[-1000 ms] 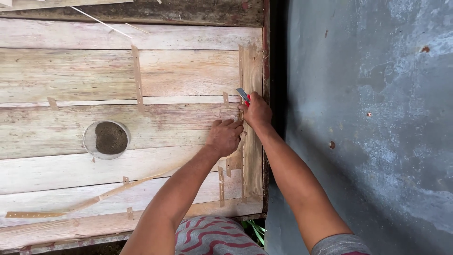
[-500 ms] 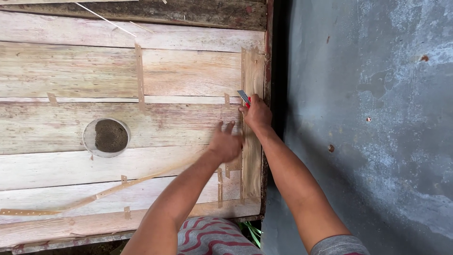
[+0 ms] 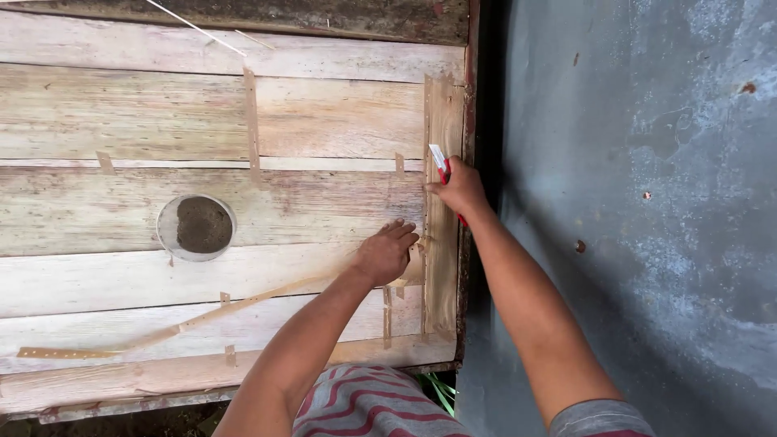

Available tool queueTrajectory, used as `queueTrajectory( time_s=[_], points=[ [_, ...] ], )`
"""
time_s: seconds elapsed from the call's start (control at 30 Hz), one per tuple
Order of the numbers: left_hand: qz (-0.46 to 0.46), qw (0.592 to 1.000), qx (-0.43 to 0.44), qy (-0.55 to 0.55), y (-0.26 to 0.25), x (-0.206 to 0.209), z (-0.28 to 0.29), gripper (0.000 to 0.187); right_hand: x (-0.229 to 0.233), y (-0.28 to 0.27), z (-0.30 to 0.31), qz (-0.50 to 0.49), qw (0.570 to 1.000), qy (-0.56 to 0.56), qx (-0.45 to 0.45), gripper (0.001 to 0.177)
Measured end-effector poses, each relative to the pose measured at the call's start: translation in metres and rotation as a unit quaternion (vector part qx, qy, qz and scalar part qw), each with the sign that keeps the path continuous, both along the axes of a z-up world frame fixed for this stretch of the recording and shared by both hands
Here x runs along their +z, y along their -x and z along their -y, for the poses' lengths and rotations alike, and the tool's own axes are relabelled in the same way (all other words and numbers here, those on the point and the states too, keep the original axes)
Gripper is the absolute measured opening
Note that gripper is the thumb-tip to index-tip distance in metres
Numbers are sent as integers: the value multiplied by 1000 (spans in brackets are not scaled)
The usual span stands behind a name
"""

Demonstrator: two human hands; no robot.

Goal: Trimming excess wood veneer strips with a utility knife and applying adhesive to gaps on a wooden surface.

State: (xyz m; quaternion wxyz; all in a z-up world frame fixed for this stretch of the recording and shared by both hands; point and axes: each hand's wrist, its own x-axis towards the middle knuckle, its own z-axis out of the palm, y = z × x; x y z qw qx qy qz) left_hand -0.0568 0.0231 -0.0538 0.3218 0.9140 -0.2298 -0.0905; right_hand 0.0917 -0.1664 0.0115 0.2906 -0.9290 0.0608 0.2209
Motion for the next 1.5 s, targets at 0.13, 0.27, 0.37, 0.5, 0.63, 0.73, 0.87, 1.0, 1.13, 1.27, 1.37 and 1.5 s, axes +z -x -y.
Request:
queueTrajectory(
  time_s=[0.13, 0.27, 0.37, 0.5, 0.63, 0.73, 0.87, 1.0, 1.13, 1.27, 1.37, 1.5],
  points=[
    [-36, 999, -12, -9, 2, 9, -2, 43, -23, 0, -23, -13, 994, 91, -63, 49],
    [-30, 999, -29, -9, 5, 6, -4, 41, -7, 8, -37, -18, 989, 102, -109, 47],
    [-49, 998, -32, -10, 9, 5, -4, 42, -14, 22, -32, -12, 991, 89, -103, 50],
    [-70, 997, -41, -7, 5, 6, -5, 41, -29, 21, -14, -7, 995, 25, -97, 46],
    [-82, 996, -35, -6, -2, 3, -7, 39, -16, 16, -9, -29, 988, -7, -150, 30],
    [-84, 996, -38, -16, 1, -3, -6, 39, -23, 0, -13, 13, 988, 3, -155, 44],
    [-97, 995, -35, -10, -14, 13, -18, 40, -34, -28, -31, 17, 986, 116, -115, 46],
    [-122, 991, -48, -21, -13, 17, -17, 38, -38, -34, -21, 4, 987, 91, -134, 40],
    [-147, 989, -24, -24, -12, 30, -18, 37, -30, -63, -21, 30, 984, 78, -155, 49],
    [-158, 987, -15, 6, -19, 41, -23, 38, -32, -99, -31, 23, 983, 124, -135, 46],
    [-139, 990, -7, 15, -21, 35, -26, 37, -42, -115, -30, 1, 979, 163, -119, 45],
    [-143, 990, -17, 9, -20, 26, -26, 35, -34, -123, -25, 79, 983, 119, -117, 42]
  ],
)
